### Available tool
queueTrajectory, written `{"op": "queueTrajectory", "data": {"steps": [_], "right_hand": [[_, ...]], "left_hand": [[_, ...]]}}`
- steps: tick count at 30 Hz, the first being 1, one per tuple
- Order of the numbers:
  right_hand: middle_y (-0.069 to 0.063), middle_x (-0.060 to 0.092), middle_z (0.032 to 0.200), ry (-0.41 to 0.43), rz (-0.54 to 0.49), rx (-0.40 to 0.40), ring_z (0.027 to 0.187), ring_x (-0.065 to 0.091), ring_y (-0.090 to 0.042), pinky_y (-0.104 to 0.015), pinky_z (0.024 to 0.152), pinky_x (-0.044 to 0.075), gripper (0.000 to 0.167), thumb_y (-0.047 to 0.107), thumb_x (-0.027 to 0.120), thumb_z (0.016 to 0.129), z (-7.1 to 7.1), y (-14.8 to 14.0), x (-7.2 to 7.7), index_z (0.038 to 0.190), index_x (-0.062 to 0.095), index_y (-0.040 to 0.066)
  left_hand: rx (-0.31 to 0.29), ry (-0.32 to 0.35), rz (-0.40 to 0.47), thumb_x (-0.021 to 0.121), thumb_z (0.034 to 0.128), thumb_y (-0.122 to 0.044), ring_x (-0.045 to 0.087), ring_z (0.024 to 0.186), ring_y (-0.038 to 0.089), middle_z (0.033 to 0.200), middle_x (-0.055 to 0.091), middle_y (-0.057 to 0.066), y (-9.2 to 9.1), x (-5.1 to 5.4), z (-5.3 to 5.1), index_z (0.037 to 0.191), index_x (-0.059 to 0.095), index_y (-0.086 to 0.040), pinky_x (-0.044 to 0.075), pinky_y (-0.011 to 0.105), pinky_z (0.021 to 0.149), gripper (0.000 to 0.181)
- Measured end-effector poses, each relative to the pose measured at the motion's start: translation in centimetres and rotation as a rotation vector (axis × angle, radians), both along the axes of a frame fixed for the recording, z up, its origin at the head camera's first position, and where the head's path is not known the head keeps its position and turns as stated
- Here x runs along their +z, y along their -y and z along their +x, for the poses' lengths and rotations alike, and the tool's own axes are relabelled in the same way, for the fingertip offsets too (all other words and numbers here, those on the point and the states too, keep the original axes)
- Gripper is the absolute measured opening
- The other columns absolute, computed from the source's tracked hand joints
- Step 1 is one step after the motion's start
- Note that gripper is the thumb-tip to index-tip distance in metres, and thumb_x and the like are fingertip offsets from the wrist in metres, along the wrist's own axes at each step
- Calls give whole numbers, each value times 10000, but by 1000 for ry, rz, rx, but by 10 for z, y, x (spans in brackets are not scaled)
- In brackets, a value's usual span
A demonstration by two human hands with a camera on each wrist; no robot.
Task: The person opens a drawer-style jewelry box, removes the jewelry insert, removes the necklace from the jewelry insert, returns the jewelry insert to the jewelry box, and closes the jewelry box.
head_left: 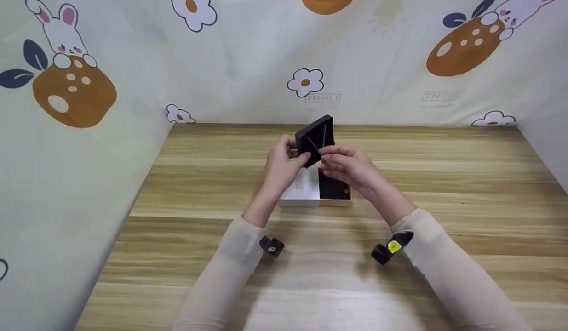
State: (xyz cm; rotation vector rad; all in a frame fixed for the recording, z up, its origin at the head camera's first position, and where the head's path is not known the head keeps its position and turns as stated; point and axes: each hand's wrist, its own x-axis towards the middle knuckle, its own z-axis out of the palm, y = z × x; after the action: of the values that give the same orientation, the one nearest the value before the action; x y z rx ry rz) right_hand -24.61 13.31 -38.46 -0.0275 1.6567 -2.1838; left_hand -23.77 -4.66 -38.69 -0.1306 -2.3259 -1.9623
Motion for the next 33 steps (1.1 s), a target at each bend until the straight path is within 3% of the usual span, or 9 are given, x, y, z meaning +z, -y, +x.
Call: {"op": "queueTrajectory", "data": {"steps": [4,13,20,33], "right_hand": [[-6,681,822,8,12,50,746,680,-109,-224,756,593,260,7,542,980,0,-1,1,895,746,145],[-8,742,878,63,-74,129,804,725,-113,-244,800,599,251,19,526,1003,1,-5,6,884,720,123],[-43,763,864,71,-127,147,799,740,-137,-249,803,604,235,25,540,1001,0,-8,18,916,747,95],[-66,762,840,39,-150,128,749,741,-141,-241,739,611,249,-4,525,998,-5,-8,38,921,753,56]], "left_hand": [[-2,1,0,667,867,26,716,1020,347,1117,691,244,-1,-2,-1,1015,555,23,616,322,802,185],[1,-3,-16,666,863,11,727,1002,340,1089,709,242,-1,-5,0,1007,559,19,616,298,749,179],[-21,-1,-16,653,864,27,721,997,339,1086,703,243,0,-9,0,1032,568,34,612,308,798,189],[-62,28,-98,658,865,12,709,1039,349,1113,701,247,1,-15,-1,1016,569,44,607,328,831,178]]}}
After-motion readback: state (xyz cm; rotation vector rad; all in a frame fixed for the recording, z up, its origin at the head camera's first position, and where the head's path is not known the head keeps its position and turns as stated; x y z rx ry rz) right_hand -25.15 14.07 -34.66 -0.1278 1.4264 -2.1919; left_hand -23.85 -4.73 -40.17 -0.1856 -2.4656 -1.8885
